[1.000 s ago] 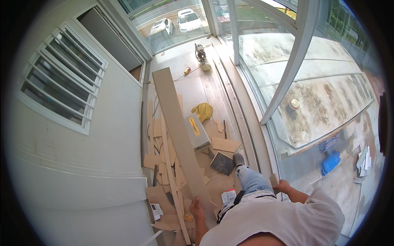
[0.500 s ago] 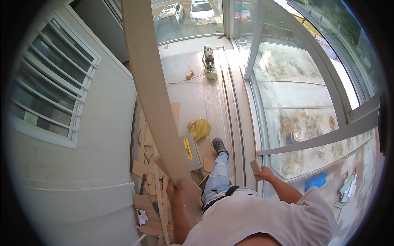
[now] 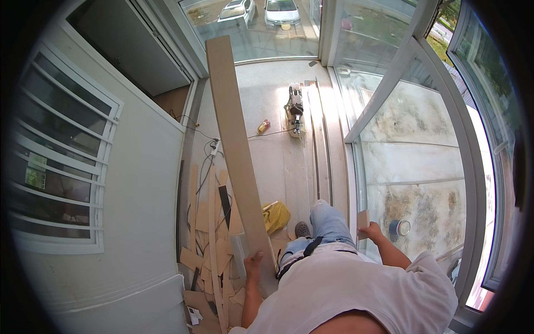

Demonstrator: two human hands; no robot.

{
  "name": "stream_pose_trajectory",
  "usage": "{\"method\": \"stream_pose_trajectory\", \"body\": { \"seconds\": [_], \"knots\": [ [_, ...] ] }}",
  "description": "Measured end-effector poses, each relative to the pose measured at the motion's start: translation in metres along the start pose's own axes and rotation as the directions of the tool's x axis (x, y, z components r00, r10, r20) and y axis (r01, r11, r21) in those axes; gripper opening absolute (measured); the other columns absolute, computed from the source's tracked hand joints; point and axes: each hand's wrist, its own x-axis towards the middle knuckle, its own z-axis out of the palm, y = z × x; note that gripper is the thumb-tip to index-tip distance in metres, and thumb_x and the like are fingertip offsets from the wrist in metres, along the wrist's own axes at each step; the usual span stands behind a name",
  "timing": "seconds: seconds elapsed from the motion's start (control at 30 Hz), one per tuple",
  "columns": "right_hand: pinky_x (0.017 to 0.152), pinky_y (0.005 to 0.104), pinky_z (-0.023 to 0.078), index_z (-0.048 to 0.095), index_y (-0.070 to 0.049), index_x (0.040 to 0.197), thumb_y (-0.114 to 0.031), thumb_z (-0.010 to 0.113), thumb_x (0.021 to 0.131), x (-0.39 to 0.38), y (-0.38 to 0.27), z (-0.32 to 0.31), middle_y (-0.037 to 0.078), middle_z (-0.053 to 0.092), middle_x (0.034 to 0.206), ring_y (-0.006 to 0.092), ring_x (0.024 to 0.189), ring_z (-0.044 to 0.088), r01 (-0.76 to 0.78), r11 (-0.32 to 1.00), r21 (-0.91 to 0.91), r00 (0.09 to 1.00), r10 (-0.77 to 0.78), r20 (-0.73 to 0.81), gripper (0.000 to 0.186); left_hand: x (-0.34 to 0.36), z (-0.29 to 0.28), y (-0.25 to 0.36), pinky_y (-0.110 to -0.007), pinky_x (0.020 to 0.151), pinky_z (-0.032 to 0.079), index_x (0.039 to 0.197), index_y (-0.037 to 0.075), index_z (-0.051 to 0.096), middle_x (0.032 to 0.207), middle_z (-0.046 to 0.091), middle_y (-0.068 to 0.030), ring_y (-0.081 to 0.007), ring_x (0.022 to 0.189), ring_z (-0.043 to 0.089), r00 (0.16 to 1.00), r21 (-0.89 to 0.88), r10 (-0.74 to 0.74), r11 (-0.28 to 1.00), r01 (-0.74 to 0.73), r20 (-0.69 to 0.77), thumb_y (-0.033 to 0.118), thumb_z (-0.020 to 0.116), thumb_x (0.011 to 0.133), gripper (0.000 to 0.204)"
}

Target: The person uses a miter saw to cut small pieces of wooden trim. They then move to a wall and kneel to install the cut pieces into a groove along the base of a white door frame, fitting them by hand.

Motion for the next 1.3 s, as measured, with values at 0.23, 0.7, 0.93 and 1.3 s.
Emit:
{"method": "stream_pose_trajectory", "body": {
  "seconds": [0.23, 0.7, 0.93, 1.3],
  "knots": [
    [0.075, 0.0396, 0.058, 0.070, 0.009, 0.107, -0.029, 0.086, 0.069, 0.211, -0.080, -0.003, 0.019, 0.074, 0.095, 0.0311, 0.086, 0.074, -0.022, 0.997, -0.079, 0.998, 0.026, 0.050, 0.056, 0.166, 0.066, 0.124, -0.033, 0.057, 0.033, 0.087, 0.000, 0.064, 0.073, 0.051, 0.0060, -0.0059, 0.068, 0.042, 0.991, -0.094, 0.036, 0.994, -0.048, -0.126, 0.046, 0.075, 0.089, 0.048],
    [0.075, 0.0369, 0.058, 0.070, 0.007, 0.105, -0.027, 0.083, 0.073, 0.510, -0.547, 0.036, 0.017, 0.074, 0.091, 0.0269, 0.086, 0.073, 0.185, 0.981, -0.060, 0.960, -0.167, 0.223, 0.049, 0.411, 0.071, 0.344, -0.036, 0.060, 0.040, 0.095, -0.005, 0.067, 0.075, 0.055, 0.0005, -0.0110, 0.070, 0.048, 0.912, -0.074, 0.108, 0.986, -0.149, -0.397, 0.064, 0.073, 0.085, 0.070],
    [0.072, 0.0359, 0.059, 0.067, 0.007, 0.109, -0.019, 0.078, 0.080, 0.598, -0.715, 0.124, 0.015, 0.073, 0.096, 0.0232, 0.082, 0.073, 0.149, 0.988, 0.048, 0.952, -0.157, 0.264, 0.041, 0.589, 0.004, 0.369, -0.035, 0.063, 0.044, 0.101, -0.008, 0.066, 0.078, 0.060, -0.0048, -0.0133, 0.074, 0.053, 0.908, -0.076, 0.008, 0.996, -0.045, -0.419, 0.063, 0.071, 0.086, 0.072],
    [0.078, 0.0361, 0.058, 0.071, 0.004, 0.110, -0.029, 0.079, 0.075, 0.623, -0.941, 0.271, 0.014, 0.075, 0.096, 0.0241, 0.087, 0.073, 0.183, 0.930, -0.319, 0.927, -0.055, 0.371, 0.049, 0.830, -0.137, 0.522, -0.037, 0.058, 0.044, 0.089, -0.009, 0.061, 0.074, 0.056, -0.0071, -0.0165, 0.067, 0.053, 0.871, -0.319, -0.101, 0.946, -0.066, -0.480, 0.065, 0.071, 0.083, 0.075]
  ]
}}
